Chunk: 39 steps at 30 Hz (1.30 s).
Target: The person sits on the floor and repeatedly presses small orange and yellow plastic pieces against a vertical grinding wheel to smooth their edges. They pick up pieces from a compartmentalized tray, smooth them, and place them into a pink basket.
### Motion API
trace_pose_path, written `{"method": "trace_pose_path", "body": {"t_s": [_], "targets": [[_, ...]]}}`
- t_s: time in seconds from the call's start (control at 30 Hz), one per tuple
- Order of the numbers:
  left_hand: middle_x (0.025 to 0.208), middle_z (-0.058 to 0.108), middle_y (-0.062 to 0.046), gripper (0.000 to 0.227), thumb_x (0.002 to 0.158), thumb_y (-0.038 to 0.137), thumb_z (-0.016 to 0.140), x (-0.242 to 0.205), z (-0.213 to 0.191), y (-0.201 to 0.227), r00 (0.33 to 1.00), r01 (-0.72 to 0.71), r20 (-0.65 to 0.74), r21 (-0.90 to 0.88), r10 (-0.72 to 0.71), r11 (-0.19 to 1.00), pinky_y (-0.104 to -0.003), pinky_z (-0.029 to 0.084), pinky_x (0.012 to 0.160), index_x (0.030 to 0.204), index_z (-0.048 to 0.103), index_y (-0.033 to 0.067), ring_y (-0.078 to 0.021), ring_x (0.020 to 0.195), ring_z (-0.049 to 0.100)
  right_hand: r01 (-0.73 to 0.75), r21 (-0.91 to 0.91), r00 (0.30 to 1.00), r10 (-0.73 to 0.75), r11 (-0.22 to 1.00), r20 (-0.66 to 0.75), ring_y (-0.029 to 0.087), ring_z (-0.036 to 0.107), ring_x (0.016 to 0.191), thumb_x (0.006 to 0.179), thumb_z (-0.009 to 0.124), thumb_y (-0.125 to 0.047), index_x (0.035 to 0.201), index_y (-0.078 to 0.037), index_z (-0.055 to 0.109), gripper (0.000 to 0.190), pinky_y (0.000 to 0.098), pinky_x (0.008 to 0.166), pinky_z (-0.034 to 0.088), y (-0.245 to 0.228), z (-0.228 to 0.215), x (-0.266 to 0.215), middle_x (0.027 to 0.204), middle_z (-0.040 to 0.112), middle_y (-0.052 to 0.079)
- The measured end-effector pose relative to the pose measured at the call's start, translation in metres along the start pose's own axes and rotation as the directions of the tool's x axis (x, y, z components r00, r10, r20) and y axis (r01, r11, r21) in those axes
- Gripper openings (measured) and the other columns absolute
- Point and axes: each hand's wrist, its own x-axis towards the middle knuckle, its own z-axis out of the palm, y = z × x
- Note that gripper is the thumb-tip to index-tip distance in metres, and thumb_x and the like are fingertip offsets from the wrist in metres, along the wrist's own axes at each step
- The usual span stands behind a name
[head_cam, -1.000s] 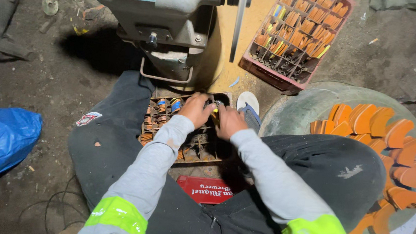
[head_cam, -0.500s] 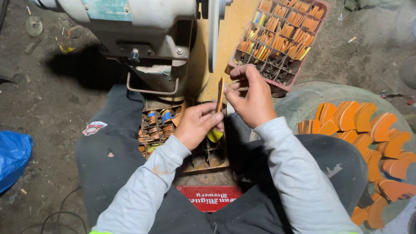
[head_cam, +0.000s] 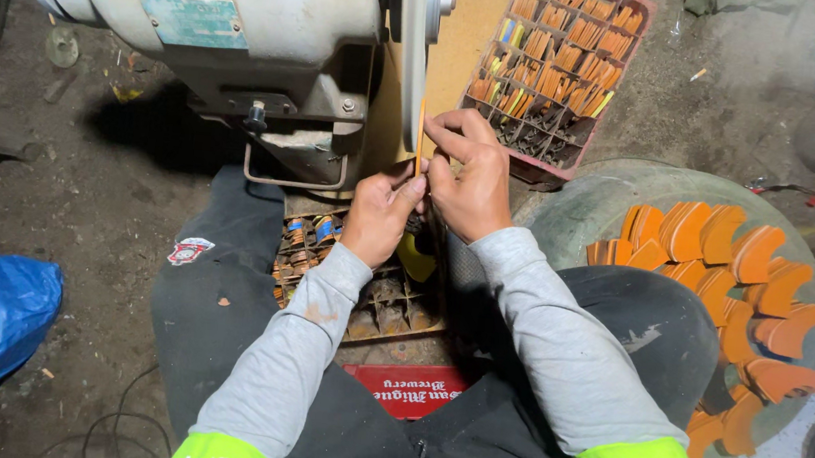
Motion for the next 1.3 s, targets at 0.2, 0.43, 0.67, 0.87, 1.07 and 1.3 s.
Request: {"method": "trace_pose_path", "body": {"t_s": [0.2, 0.43, 0.67, 0.87, 1.07, 1.3], "targets": [[0.105, 0.062, -0.001, 0.039, 0.096, 0.002, 0.065, -0.033, 0.014, -0.004, 0.986, -0.064, -0.114, 0.425, 0.124, 0.903, -0.024, 0.053, 0.068, 0.133, 0.054, -0.0026, -0.0068, 0.078, 0.059, -0.318, 0.112, 0.937, 0.294, 0.941, 0.19, 0.022, 0.074, 0.092, 0.088, 0.064, -0.004, 0.105, 0.002, 0.075, 0.021, 0.0307, 0.084, 0.057, 0.013, -0.018, -0.02, 0.103, 0.076, 0.013], [0.083, 0.056, 0.0, 0.029, 0.105, 0.01, 0.057, -0.001, 0.012, 0.001, 0.995, 0.096, 0.025, -0.047, -0.095, 0.994, -0.026, 0.049, 0.06, 0.132, 0.059, 0.0, -0.0081, 0.066, 0.052, -0.12, 0.092, 0.992, 0.117, 0.988, 0.036, 0.028, 0.072, 0.098, 0.088, 0.06, 0.001, 0.114, 0.004, 0.072, 0.029, 0.0333, 0.087, 0.057, 0.0, -0.011, -0.01, 0.112, 0.07, 0.018], [0.075, 0.056, 0.002, 0.023, 0.108, 0.019, 0.057, 0.011, 0.0, 0.01, 0.998, 0.062, -0.009, 0.047, -0.062, 0.997, -0.025, 0.047, 0.055, 0.118, 0.064, -0.0005, -0.0079, 0.061, 0.051, 0.022, -0.02, 0.996, -0.023, 1.0, -0.086, 0.035, 0.068, 0.107, 0.082, 0.057, 0.005, 0.118, 0.004, 0.073, 0.04, 0.0392, 0.097, 0.054, -0.003, 0.009, 0.0, 0.114, 0.069, 0.02], [0.086, 0.057, 0.001, 0.034, 0.101, 0.01, 0.063, -0.021, 0.006, -0.002, 0.996, 0.08, -0.039, 0.059, -0.078, 0.995, -0.024, 0.047, 0.06, 0.133, 0.059, -0.0015, -0.0057, 0.068, 0.054, 0.014, -0.011, 0.998, -0.013, 1.0, 0.066, 0.034, 0.07, 0.108, 0.081, 0.058, 0.004, 0.108, 0.0, 0.075, 0.032, 0.0378, 0.098, 0.055, 0.005, -0.01, -0.02, 0.111, 0.073, 0.018], [0.095, 0.059, -0.001, 0.037, 0.097, 0.005, 0.065, -0.012, 0.009, -0.005, 0.998, -0.036, -0.052, 0.19, 0.046, 0.981, -0.025, 0.049, 0.063, 0.133, 0.058, -0.0025, -0.0076, 0.074, 0.057, -0.262, 0.068, 0.947, 0.242, 0.963, 0.211, 0.031, 0.074, 0.101, 0.086, 0.062, -0.003, 0.112, 0.0, 0.073, 0.028, 0.0373, 0.093, 0.056, 0.013, -0.029, -0.014, 0.108, 0.076, 0.017], [0.081, 0.059, 0.001, 0.021, 0.105, 0.016, 0.063, 0.013, -0.002, 0.007, 0.999, 0.036, -0.015, 0.028, -0.035, 0.999, -0.025, 0.047, 0.057, 0.115, 0.066, -0.0026, -0.0071, 0.065, 0.053, 0.076, -0.101, 0.997, -0.073, 0.992, 0.029, 0.039, 0.065, 0.107, 0.08, 0.058, 0.005, 0.113, 0.007, 0.071, 0.035, 0.0429, 0.098, 0.052, -0.005, -0.003, 0.0, 0.112, 0.067, 0.022]]}}
